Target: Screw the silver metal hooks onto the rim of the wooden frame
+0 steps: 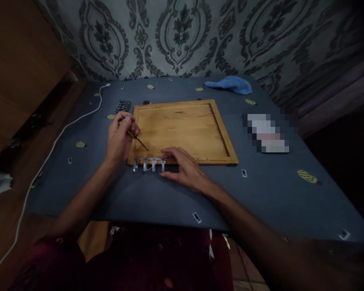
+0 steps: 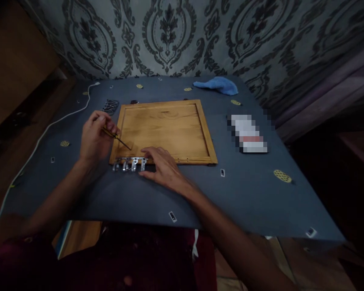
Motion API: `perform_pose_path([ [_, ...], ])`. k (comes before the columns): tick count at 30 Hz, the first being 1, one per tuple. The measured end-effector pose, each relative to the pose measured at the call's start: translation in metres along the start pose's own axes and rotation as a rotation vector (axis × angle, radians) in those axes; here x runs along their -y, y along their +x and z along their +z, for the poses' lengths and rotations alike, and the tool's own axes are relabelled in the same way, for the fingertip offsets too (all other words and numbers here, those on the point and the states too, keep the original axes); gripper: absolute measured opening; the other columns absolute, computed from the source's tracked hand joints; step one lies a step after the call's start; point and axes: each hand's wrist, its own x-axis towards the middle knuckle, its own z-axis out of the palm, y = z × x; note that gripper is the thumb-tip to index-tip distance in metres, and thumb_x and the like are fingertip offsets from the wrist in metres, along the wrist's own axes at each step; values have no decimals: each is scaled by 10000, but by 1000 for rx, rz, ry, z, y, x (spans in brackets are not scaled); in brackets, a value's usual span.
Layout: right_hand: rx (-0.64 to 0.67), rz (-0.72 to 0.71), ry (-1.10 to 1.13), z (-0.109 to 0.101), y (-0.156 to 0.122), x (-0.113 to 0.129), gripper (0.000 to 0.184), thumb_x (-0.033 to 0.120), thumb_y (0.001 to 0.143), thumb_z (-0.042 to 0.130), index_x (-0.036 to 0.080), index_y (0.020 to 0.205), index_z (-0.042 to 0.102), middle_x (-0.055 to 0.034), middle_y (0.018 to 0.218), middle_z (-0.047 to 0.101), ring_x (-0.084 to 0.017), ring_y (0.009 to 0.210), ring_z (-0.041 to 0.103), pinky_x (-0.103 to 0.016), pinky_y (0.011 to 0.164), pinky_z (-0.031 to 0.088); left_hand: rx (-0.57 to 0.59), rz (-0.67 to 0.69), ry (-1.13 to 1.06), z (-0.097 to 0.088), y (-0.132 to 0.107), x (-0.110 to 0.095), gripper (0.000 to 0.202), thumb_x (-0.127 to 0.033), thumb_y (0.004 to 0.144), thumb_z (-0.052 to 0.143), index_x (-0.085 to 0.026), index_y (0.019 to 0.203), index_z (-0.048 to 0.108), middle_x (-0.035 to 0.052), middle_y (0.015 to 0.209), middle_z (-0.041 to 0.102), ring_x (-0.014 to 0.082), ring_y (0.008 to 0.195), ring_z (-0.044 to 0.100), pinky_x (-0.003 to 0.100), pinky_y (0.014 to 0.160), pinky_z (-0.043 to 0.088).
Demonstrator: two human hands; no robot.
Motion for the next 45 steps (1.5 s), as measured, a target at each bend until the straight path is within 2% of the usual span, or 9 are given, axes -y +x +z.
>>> perform_pose_path([
  [5,2,-22,6,-1,-1,-1,599,369,825,819,251,1340,538,-91,1174,695,-301,1106,657,-485,961,529,-27,38,574,-43,12,13,430,-629,909,497,-215,795,507,-25,691,486,112,605,470,230,580,394],
  [10,-5,5,34,-1,-1,0,590,335,821,826,254,1333,543,-101,1164,694,-313,1107,662,-513,972,532,64,-68,810,-72,21,22,361,-506,873,611,-192,704,553,-40,587,451,117,575,418,245,538,294],
  [15,-13,2,26,-1,-2,-2,591,323,808,826,260,1328,552,-96,1151,706,-318,1087,677,-528,951,554,149,-169,1031,-76,20,22,279,-364,964,564,-157,782,607,-31,642,539,128,646,515,246,611,402],
  [19,-19,4,44,0,-3,-7,549,307,823,801,274,1315,559,-95,1152,708,-317,1082,685,-533,941,567,193,-280,1205,-78,16,15,297,-422,985,616,-129,1007,660,37,944,674,162,846,654,345,787,570],
  [24,-28,-7,48,1,-4,-11,505,334,837,786,275,1288,568,-98,1171,714,-322,1098,691,-541,949,572,145,-382,1316,-80,17,9,361,-408,987,622,-149,1238,626,96,1211,663,220,1048,673,428,902,595],
  [29,-35,-9,46,1,-3,-12,494,327,827,781,280,1276,581,-104,1162,724,-331,1090,703,-545,938,585,103,-372,1352,-72,18,15,374,-400,981,631,-149,1259,620,99,1250,651,239,1089,664,447,927,590],
  [38,-28,-5,19,2,-2,-15,471,356,831,771,276,1261,595,-98,1174,728,-320,1099,703,-523,938,591,190,-288,1401,-39,1,13,321,-407,994,614,-152,1185,649,89,1164,682,204,1024,680,420,907,593],
  [41,-23,-3,18,1,-2,-15,445,374,842,761,263,1242,602,-93,1163,730,-309,1094,700,-506,947,582,93,-294,1464,-54,8,0,314,-411,995,609,-155,1171,656,88,1161,685,209,1043,678,429,928,584],
  [45,0,15,22,0,-2,-14,458,392,845,755,253,1253,600,-91,1160,729,-304,1097,696,-493,961,571,-61,-289,1537,-100,25,-18,330,-397,988,624,-160,1216,639,95,1209,669,224,1084,668,442,942,580],
])
